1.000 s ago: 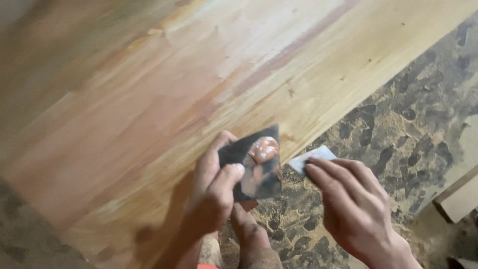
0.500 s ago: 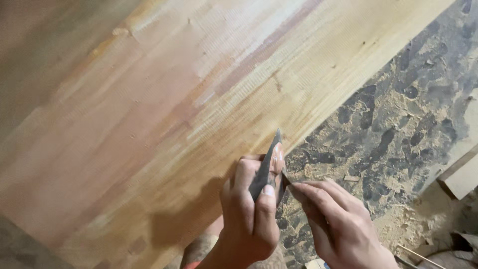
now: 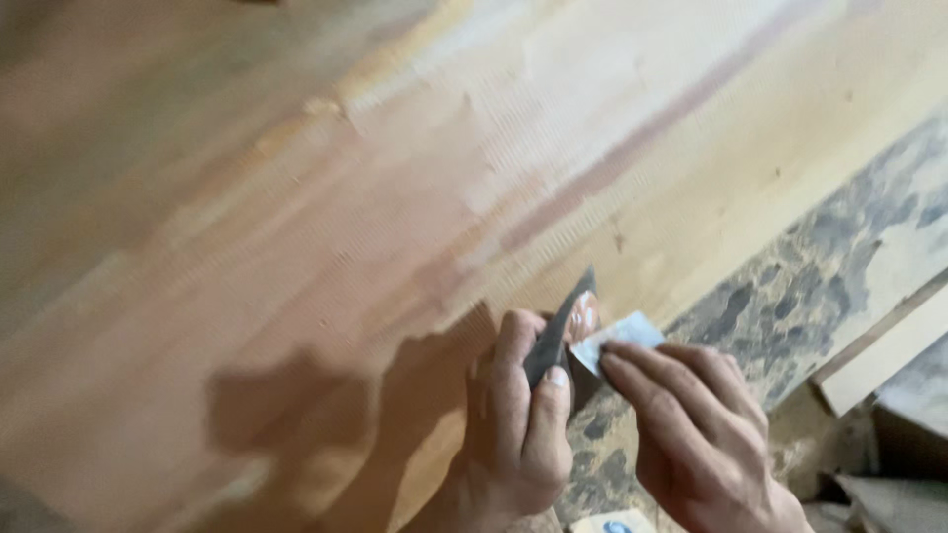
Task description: The person sands a large wooden board with sandpaper, then scoops wood filler from a can onto a putty knife and spreads it into a groove on the board. The person also uses a utility knife to scrape a small packet and applies filler to the board.
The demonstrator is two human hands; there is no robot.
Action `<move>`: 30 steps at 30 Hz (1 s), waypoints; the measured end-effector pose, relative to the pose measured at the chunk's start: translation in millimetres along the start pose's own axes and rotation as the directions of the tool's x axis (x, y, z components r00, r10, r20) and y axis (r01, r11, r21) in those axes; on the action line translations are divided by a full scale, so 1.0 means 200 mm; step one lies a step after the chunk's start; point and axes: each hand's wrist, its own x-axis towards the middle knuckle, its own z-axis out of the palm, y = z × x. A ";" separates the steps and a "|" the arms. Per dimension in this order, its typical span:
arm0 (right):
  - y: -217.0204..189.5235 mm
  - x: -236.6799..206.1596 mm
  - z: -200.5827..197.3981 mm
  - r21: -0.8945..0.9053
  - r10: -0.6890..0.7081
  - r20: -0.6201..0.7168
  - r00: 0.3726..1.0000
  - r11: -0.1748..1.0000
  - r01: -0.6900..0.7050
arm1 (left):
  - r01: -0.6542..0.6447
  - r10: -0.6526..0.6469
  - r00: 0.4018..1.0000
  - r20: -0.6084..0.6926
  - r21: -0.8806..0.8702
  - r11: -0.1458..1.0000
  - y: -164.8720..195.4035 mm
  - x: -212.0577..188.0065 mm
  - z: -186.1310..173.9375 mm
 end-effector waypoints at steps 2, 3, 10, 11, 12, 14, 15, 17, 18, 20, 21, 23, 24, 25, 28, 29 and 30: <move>-0.02 0.12 0.03 0.038 -0.030 0.033 0.999 0.999 0.029 | -0.028 0.027 0.999 -0.017 -0.078 0.997 0.00 0.06 -0.08; -0.03 0.17 0.04 0.072 -0.048 0.060 0.997 0.996 0.043 | -0.102 0.098 0.994 -0.038 -0.116 0.988 0.01 0.08 -0.12; -0.06 0.37 0.22 0.280 -0.137 0.246 0.960 0.958 0.065 | -0.027 0.015 0.995 -0.099 -0.117 0.993 -0.09 0.19 -0.38; -0.06 0.39 0.24 0.290 -0.141 0.274 0.951 0.955 0.057 | 0.004 -0.021 0.990 -0.137 -0.119 0.993 -0.12 0.20 -0.40; -0.06 0.40 0.26 0.292 -0.145 0.298 0.944 0.955 0.054 | 0.027 -0.049 0.984 -0.172 -0.127 0.992 -0.13 0.21 -0.41; -0.06 0.44 0.28 0.328 -0.142 0.375 0.916 0.944 0.012 | 0.050 -0.079 0.969 -0.232 -0.130 0.990 -0.18 0.24 -0.43; -0.05 0.46 0.28 0.361 -0.143 0.425 0.894 0.932 -0.023 | 0.048 -0.079 0.962 -0.262 -0.122 0.991 -0.20 0.25 -0.45; 0.01 0.52 0.28 0.404 -0.144 0.475 0.868 0.912 -0.070 | 0.035 -0.093 0.952 -0.290 -0.201 0.979 -0.28 0.31 -0.50; 0.05 0.55 0.26 0.415 -0.136 0.488 0.862 0.905 -0.092 | 0.036 -0.122 0.952 -0.280 -0.292 0.956 -0.33 0.35 -0.53; 0.17 0.61 0.22 0.381 -0.037 0.521 0.852 0.904 -0.194 | 0.041 -0.205 0.941 -0.270 -0.511 0.859 -0.43 0.40 -0.59; 0.27 0.66 0.20 0.338 0.043 0.526 0.849 0.906 -0.255 | 0.019 -0.242 0.931 -0.275 -0.625 0.780 -0.50 0.43 -0.61; 0.46 0.75 0.19 0.345 0.169 0.546 0.821 0.847 -0.404 | -0.040 -0.226 0.952 -0.206 -0.816 0.576 -0.62 0.47 -0.64; 0.54 0.78 0.20 0.390 0.218 0.574 0.789 0.775 -0.497 | -0.054 -0.168 0.975 -0.145 -0.889 0.456 -0.67 0.48 -0.65; 0.60 0.81 0.21 0.428 0.267 0.606 0.750 0.685 -0.590 | -0.051 -0.103 0.991 -0.090 -0.943 0.329 -0.72 0.48 -0.64; 0.78 0.94 0.24 0.417 0.186 0.463 0.867 0.817 -0.398 | -0.069 -0.286 0.952 -0.112 -0.985 0.157 -0.82 0.54 -0.55; 0.83 0.99 0.24 0.340 0.140 0.404 0.904 0.894 -0.291 | -0.109 -0.294 0.941 -0.170 -0.971 0.214 -0.84 0.55 -0.53; 0.87 1.05 0.25 0.257 0.084 0.348 0.934 0.949 -0.182 | -0.147 -0.300 0.926 -0.230 -0.950 0.275 -0.86 0.56 -0.52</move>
